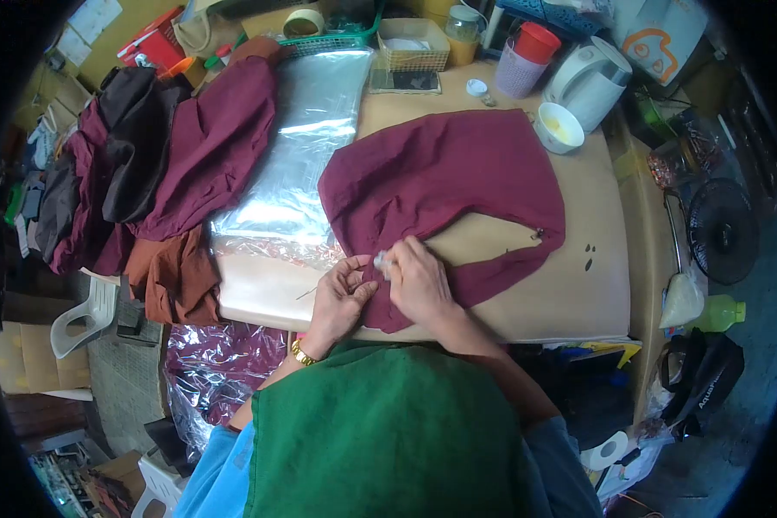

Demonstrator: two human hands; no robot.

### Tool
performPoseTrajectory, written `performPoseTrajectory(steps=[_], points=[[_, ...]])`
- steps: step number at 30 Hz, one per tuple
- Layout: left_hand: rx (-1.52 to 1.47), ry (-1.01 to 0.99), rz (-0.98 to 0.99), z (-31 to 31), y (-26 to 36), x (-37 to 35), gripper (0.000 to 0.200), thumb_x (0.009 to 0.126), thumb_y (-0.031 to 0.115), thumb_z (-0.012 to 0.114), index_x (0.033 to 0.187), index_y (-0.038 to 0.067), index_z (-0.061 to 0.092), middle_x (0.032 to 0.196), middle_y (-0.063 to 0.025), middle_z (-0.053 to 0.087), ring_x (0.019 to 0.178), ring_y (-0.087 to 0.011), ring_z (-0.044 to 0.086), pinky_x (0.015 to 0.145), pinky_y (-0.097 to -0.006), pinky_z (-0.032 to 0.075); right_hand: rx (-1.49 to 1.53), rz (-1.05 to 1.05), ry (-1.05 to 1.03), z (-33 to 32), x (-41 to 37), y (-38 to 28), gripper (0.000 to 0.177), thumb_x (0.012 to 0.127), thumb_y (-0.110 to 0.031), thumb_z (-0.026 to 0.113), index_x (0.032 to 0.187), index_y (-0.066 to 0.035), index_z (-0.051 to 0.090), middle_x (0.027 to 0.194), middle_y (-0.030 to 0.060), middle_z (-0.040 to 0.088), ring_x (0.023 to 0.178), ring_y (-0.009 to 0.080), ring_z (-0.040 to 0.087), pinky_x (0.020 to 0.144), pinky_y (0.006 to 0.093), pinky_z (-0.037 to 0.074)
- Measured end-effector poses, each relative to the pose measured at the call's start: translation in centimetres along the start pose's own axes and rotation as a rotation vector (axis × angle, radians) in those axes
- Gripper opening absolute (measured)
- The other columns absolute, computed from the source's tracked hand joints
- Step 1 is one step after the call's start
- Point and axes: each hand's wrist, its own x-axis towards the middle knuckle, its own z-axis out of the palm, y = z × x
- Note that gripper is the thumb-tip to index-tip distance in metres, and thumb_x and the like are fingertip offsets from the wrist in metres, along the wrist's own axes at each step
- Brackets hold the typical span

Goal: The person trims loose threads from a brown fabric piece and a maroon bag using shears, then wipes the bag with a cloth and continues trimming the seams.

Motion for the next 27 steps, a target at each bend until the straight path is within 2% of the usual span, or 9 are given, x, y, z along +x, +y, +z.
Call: performPoseTrajectory(steps=[2, 5, 8, 10, 14, 18, 22, 23, 27], points=[[0.011, -0.008, -0.019, 0.2, 0.1, 0.0, 0.043, 0.090, -0.013, 0.059, 0.131, -0.007, 0.049, 0.105, -0.0097, 0.069, 0.096, -0.0103, 0.064, 0.085, -0.0224, 0.051, -0.013, -0.030, 0.068, 0.5, 0.6, 0.0, 0.008, 0.086, -0.002, 0.061, 0.092, -0.002, 0.055, 0.090, 0.0175, 0.057, 0.081, 0.0405, 0.060, 0.070, 0.0495, 0.048], [-0.044, 0.013, -0.003, 0.1, -0.1, 0.0, 0.042, 0.091, -0.013, 0.058, 0.132, -0.008, 0.048, 0.110, -0.0111, 0.069, 0.099, -0.0110, 0.064, 0.088, -0.0228, 0.051, 0.027, -0.072, -0.011, -0.2, -1.5, -1.2, 0.008, 0.087, -0.004, 0.061, 0.092, -0.002, 0.055, 0.090, 0.0180, 0.057, 0.082, 0.0407, 0.060, 0.070, 0.0491, 0.048], [-0.113, -0.015, 0.023, 0.1, -0.2, 0.0, 0.040, 0.092, -0.011, 0.058, 0.131, -0.009, 0.050, 0.112, -0.0111, 0.069, 0.101, -0.0109, 0.064, 0.089, -0.0229, 0.051, 0.064, -0.105, 0.021, 0.1, -1.4, -1.2, 0.007, 0.088, -0.004, 0.060, 0.091, -0.002, 0.055, 0.090, 0.0182, 0.056, 0.082, 0.0407, 0.060, 0.070, 0.0493, 0.048], [-0.034, -0.033, -0.025, -0.2, -0.1, 0.3, 0.037, 0.093, -0.011, 0.057, 0.129, -0.010, 0.052, 0.114, -0.0106, 0.068, 0.101, -0.0111, 0.064, 0.089, -0.0229, 0.051, 0.009, -0.101, 0.052, 1.1, 0.1, -0.3, 0.007, 0.088, -0.006, 0.060, 0.091, -0.002, 0.055, 0.090, 0.0175, 0.056, 0.082, 0.0398, 0.060, 0.070, 0.0495, 0.048], [-0.096, -0.036, -0.027, -0.2, -0.2, 0.1, 0.035, 0.093, -0.011, 0.057, 0.128, -0.010, 0.053, 0.116, -0.0108, 0.067, 0.103, -0.0114, 0.064, 0.091, -0.0228, 0.051, -0.002, -0.090, 0.085, 1.3, 1.3, -0.1, 0.009, 0.088, -0.006, 0.061, 0.092, -0.001, 0.055, 0.092, 0.0176, 0.056, 0.081, 0.0398, 0.060, 0.070, 0.0491, 0.049], [-0.130, -0.006, -0.020, -0.1, -0.2, -0.2, 0.035, 0.093, -0.011, 0.056, 0.127, -0.010, 0.053, 0.117, -0.0108, 0.067, 0.104, -0.0113, 0.063, 0.092, -0.0231, 0.050, 0.025, -0.134, 0.004, 0.0, -1.2, -1.8, 0.009, 0.090, -0.007, 0.060, 0.091, 0.000, 0.055, 0.092, 0.0178, 0.055, 0.081, 0.0399, 0.061, 0.070, 0.0480, 0.050], [-0.114, -0.043, -0.006, -0.4, -0.9, 0.2, 0.036, 0.092, -0.012, 0.056, 0.128, -0.010, 0.053, 0.117, -0.0111, 0.067, 0.105, -0.0118, 0.063, 0.092, -0.0236, 0.050, -0.026, -0.128, 0.051, 1.1, 1.6, -1.1, 0.008, 0.092, -0.008, 0.059, 0.091, 0.000, 0.054, 0.093, 0.0177, 0.055, 0.080, 0.0395, 0.061, 0.069, 0.0481, 0.050], [-0.111, -0.046, -0.006, -0.4, -0.7, 0.1, 0.036, 0.092, -0.012, 0.056, 0.128, -0.010, 0.053, 0.117, -0.0111, 0.067, 0.105, -0.0118, 0.063, 0.092, -0.0236, 0.050, -0.003, -0.115, 0.093, 1.7, 2.3, -0.9, 0.008, 0.088, -0.002, 0.062, 0.091, 0.000, 0.055, 0.089, 0.0182, 0.056, 0.078, 0.0399, 0.059, 0.067, 0.0464, 0.048], [-0.136, -0.023, -0.028, -0.5, -0.4, 0.1, 0.037, 0.092, -0.013, 0.053, 0.128, -0.010, 0.053, 0.117, -0.0109, 0.067, 0.104, -0.0120, 0.063, 0.092, -0.0237, 0.050, 0.040, -0.144, 0.034, 0.7, -0.2, -2.0, 0.007, 0.087, -0.001, 0.063, 0.090, 0.001, 0.056, 0.087, 0.0181, 0.057, 0.080, 0.0389, 0.060, 0.069, 0.0469, 0.048]])
